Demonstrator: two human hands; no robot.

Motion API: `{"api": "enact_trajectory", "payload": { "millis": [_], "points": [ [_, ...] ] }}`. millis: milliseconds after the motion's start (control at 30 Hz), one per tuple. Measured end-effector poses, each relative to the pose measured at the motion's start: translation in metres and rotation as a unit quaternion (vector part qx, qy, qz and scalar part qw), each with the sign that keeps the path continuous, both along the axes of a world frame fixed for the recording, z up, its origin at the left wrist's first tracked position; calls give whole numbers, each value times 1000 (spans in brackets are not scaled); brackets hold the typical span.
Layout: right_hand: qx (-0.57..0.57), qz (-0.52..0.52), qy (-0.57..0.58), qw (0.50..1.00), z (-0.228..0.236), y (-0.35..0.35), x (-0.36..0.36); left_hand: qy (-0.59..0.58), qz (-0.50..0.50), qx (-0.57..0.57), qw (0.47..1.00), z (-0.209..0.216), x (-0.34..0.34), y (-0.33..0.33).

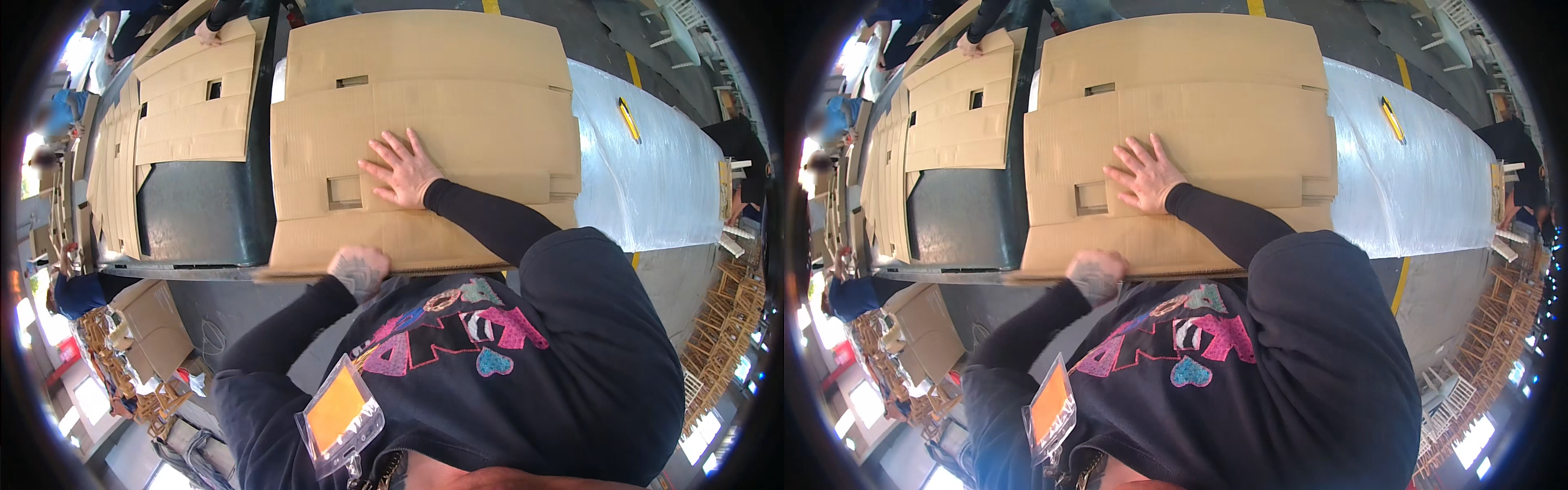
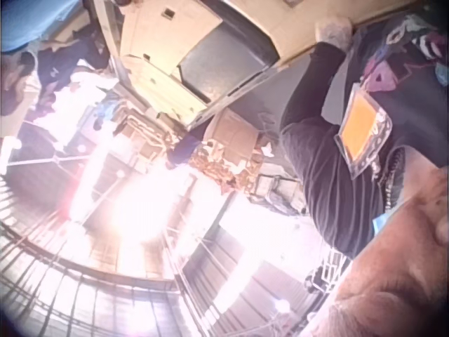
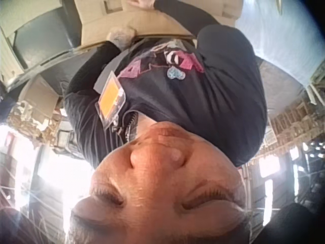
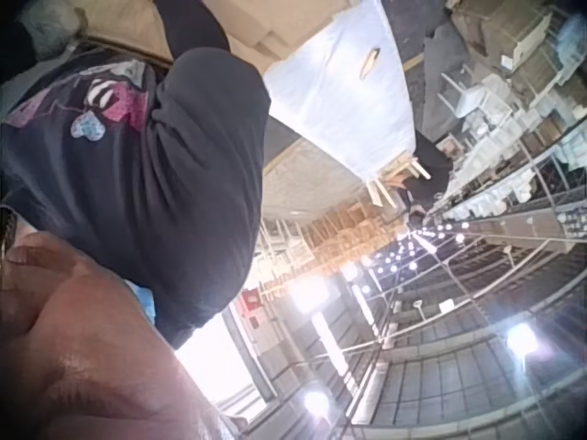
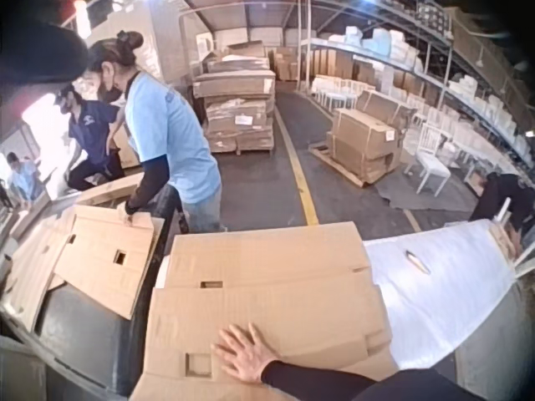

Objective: The person folds flat cardboard pieces along pre-cut creases on a workbench. They repeatedly pick up a piece, fold it, and place it on a growing stack. Other workers are visible in the background performing similar tasks.

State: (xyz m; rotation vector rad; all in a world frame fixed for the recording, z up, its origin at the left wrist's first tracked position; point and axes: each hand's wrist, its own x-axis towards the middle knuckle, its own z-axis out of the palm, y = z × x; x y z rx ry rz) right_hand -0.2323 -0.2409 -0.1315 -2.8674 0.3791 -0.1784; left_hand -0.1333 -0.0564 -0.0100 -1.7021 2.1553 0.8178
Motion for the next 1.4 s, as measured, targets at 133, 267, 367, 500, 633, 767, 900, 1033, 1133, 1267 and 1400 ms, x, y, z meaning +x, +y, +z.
{"api": "enact_trajectory", "payload": {
  "millis": [133,267,367,500,633,767,900,1033,1133,1267,1400],
  "points": [
    [20,8,-4,1000,2,6,-2,-5,-25,-51,998,35,22,-47],
    [20,1,-16,1000,1,2,0,25,-35,-8,999,29,21,-35],
    [27,-9,-27,999,7,-7,2,14,-22,-70,997,20,7,-4],
    [53,12,-51,997,9,-2,-8,45,-18,-59,997,51,-8,4],
    [97,-14,-46,994,13,3,-27,38,-15,3,999,58,-18,11],
    [43,-65,-73,994,9,-22,-55,48,-38,41,997,26,-8,9],
    [32,-48,-117,991,-7,-24,-69,117,-158,184,963,32,14,-36],
    [20,-53,-124,991,-16,-27,-74,124,31,132,983,6,38,-166],
    [28,-52,-141,988,-8,-25,-66,42,103,-147,983,-45,47,-241],
    [17,-145,-143,979,6,-23,-70,-72,47,-130,988,-81,39,-280],
    [32,-177,-154,972,-4,-24,-78,-17,74,-40,996,-87,35,-306]
  ]
}}
